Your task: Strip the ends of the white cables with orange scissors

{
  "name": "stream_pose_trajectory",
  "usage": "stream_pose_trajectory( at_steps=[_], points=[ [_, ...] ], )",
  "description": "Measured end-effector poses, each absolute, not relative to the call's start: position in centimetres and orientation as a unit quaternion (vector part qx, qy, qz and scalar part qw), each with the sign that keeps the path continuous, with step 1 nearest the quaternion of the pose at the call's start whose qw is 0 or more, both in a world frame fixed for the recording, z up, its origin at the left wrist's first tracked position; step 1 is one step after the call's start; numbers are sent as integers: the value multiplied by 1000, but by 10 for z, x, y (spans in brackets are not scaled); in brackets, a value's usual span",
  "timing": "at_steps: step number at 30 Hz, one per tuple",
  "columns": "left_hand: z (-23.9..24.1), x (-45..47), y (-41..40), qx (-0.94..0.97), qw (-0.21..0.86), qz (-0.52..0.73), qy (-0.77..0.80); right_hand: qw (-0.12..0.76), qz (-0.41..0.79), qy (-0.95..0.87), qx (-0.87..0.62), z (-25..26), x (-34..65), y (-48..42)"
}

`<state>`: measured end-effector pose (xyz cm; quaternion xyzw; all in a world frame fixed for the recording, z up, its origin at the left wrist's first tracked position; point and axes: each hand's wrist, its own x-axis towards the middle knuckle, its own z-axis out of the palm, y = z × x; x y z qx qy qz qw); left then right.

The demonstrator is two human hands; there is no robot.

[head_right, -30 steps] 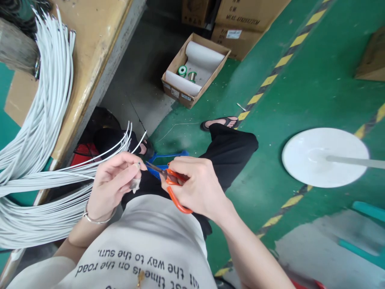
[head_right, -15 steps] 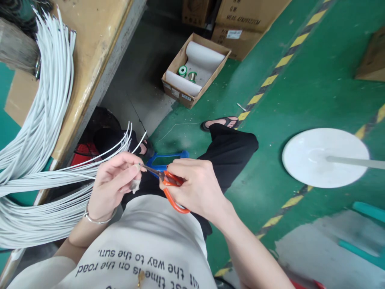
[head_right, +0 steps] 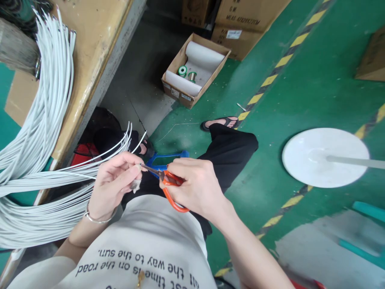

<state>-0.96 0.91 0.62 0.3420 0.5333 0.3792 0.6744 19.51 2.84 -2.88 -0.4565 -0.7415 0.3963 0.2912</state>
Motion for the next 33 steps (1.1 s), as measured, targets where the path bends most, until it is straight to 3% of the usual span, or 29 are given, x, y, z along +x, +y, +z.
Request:
stream_pose_trajectory(
  at_steps=[14,24,29,33],
  points=[
    [3,-8,9,343,662,392,539,315,273,-771,-482,-37,192,23],
    [11,-4,10,382,617,391,566,466,379,-577,-553,-39,161,15],
    [2,-13,4,346,653,372,562,602,330,-407,-603,-44,196,39],
    [2,-11,6,314,663,394,554,579,391,-360,-619,-47,210,40]
  ],
)
